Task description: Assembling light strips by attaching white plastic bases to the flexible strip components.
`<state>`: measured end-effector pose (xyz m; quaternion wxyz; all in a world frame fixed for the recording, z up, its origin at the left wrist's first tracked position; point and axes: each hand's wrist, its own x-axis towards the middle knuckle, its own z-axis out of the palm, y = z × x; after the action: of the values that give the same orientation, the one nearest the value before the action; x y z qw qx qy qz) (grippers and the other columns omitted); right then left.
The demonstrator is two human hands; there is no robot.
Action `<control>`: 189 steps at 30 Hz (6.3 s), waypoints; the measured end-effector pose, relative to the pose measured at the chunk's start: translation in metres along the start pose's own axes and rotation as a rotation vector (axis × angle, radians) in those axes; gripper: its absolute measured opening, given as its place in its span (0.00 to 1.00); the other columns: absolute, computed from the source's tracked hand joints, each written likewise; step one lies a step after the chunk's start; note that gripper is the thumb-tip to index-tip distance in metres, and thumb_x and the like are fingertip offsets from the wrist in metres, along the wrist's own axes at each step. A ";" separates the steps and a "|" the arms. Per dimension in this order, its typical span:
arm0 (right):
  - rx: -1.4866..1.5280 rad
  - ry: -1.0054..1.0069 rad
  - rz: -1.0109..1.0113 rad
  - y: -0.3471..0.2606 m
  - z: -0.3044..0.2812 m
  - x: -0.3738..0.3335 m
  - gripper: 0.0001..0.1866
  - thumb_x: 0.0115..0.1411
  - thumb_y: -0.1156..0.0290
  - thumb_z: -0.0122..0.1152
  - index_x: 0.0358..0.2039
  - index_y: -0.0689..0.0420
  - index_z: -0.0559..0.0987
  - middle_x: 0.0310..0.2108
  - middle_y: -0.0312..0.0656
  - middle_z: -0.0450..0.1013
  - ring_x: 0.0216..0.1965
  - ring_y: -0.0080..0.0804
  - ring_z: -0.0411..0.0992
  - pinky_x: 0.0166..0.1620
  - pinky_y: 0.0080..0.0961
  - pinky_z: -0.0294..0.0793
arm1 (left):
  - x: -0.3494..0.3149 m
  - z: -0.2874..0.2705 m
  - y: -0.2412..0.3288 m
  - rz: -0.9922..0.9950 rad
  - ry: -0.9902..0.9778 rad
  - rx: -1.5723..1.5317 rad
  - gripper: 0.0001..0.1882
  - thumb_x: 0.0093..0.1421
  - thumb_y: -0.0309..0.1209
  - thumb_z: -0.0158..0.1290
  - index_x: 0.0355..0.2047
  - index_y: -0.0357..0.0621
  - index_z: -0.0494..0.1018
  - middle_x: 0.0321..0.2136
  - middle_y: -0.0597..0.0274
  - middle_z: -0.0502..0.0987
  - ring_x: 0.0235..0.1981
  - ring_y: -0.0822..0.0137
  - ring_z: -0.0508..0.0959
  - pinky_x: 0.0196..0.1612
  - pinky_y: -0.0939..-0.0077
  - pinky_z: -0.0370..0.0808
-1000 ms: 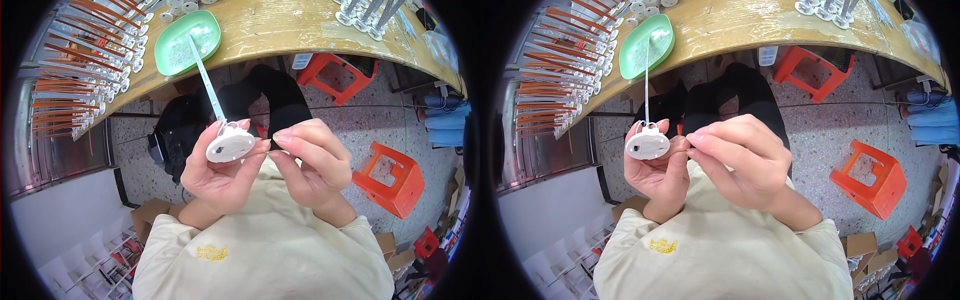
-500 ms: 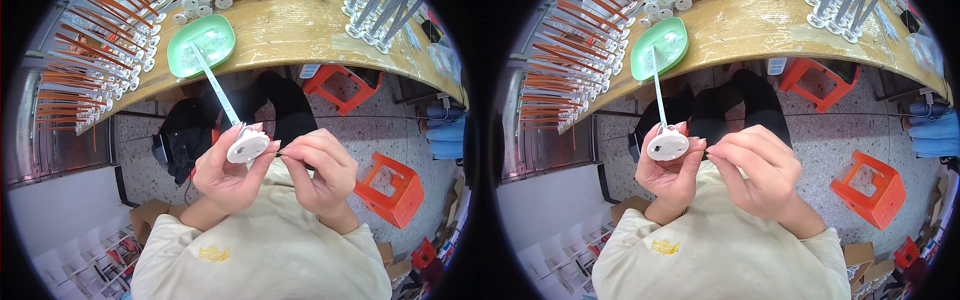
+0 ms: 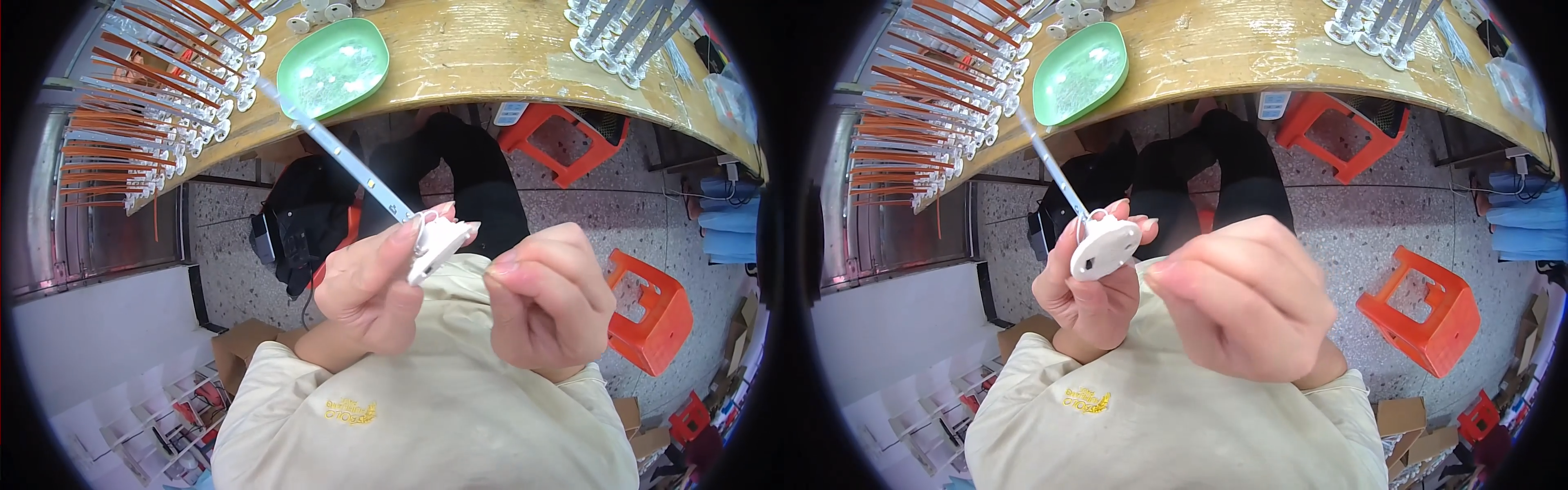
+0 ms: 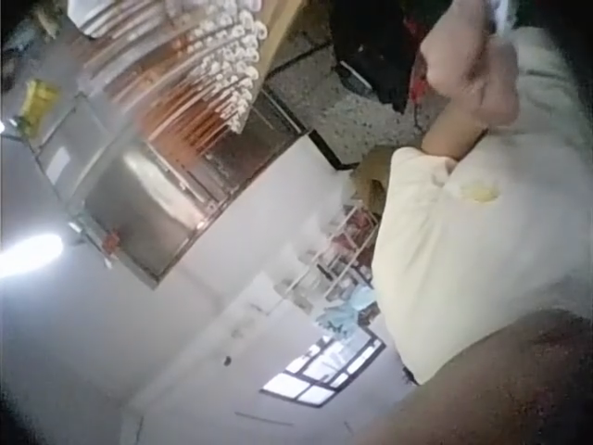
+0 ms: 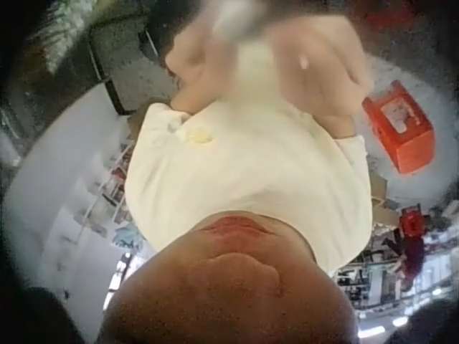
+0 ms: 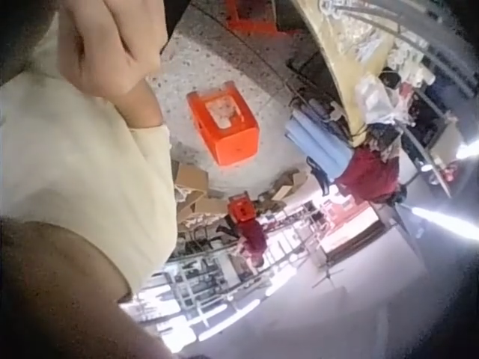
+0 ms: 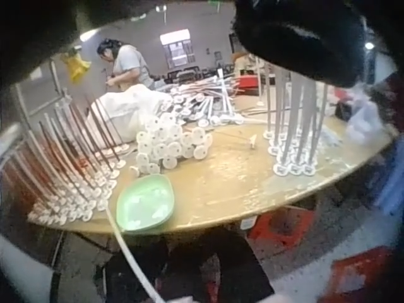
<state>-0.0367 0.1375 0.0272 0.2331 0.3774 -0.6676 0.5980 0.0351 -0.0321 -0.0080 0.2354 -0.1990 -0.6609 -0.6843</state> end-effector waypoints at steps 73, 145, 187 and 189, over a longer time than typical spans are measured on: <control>-0.386 -0.155 0.422 0.222 -0.001 0.115 0.12 0.57 0.64 0.64 0.27 0.61 0.84 0.25 0.49 0.79 0.27 0.46 0.78 0.34 0.36 0.76 | 0.359 -0.165 -0.073 -0.004 -0.140 1.295 0.13 0.53 0.38 0.62 0.32 0.42 0.84 0.25 0.53 0.82 0.27 0.57 0.81 0.37 0.67 0.78; -0.396 -0.886 0.126 0.124 0.139 0.156 0.08 0.51 0.70 0.68 0.29 0.61 0.84 0.24 0.48 0.78 0.26 0.37 0.78 0.35 0.32 0.76 | -0.030 -0.044 0.051 0.215 0.077 0.504 0.17 0.44 0.19 0.67 0.38 0.39 0.83 0.21 0.61 0.74 0.17 0.68 0.76 0.22 0.82 0.75; 0.041 -0.709 0.410 0.121 0.132 0.128 0.06 0.56 0.80 0.63 0.35 0.64 0.81 0.29 0.44 0.81 0.32 0.26 0.80 0.38 0.23 0.78 | -0.035 -0.060 0.038 0.088 0.164 0.510 0.14 0.45 0.17 0.63 0.35 0.32 0.81 0.29 0.47 0.82 0.26 0.58 0.84 0.30 0.75 0.82; 0.119 -0.592 0.399 0.123 0.123 0.118 0.05 0.55 0.80 0.64 0.33 0.64 0.82 0.29 0.43 0.81 0.33 0.27 0.80 0.36 0.23 0.78 | -0.033 -0.063 0.039 0.092 0.165 0.530 0.13 0.46 0.14 0.57 0.35 0.28 0.79 0.30 0.41 0.82 0.28 0.54 0.85 0.33 0.72 0.83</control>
<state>-0.1871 -0.0094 0.0186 -0.1139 0.4094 -0.7306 0.5345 0.0869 -0.0937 0.0014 0.3630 -0.1038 -0.7856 -0.4902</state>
